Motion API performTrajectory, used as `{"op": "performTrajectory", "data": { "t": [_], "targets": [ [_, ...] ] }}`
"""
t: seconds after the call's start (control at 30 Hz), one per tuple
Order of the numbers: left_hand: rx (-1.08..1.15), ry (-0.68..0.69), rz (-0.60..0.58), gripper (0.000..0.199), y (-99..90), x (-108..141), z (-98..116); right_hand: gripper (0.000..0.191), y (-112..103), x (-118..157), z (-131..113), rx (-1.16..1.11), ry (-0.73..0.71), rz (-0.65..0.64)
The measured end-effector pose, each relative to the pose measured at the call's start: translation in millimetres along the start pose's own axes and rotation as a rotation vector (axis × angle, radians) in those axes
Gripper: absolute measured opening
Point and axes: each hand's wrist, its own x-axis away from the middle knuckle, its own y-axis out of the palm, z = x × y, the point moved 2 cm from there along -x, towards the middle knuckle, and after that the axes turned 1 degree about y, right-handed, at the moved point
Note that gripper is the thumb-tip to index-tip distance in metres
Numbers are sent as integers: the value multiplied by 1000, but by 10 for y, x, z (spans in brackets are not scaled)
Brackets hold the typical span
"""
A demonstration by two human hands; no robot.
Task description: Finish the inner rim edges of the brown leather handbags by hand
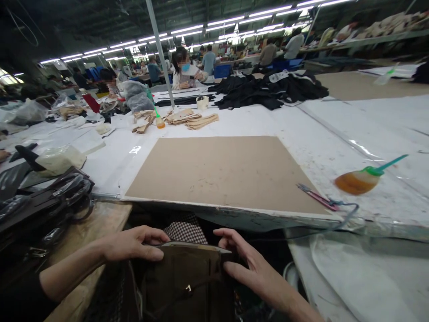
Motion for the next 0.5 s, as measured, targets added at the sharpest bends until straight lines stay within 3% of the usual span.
{"op": "performTrajectory", "data": {
  "t": [0.07, 0.2, 0.33, 0.5],
  "targets": [
    [1, 2, -7, 41, 4, -34, 17, 49, -9, 14, -44, 31, -24, 80],
    [3, -16, 8, 40, 2, -100, -3, 31, 40, 3, -222, 275, -233, 253],
    [13, -8, -8, 38, -1, -121, 9, 13, 117, -65, -388, 501, -350, 225],
    [23, -10, 7, 37, 5, -98, 7, 15, 122, -119, -461, 737, -382, 222]
  ]
}}
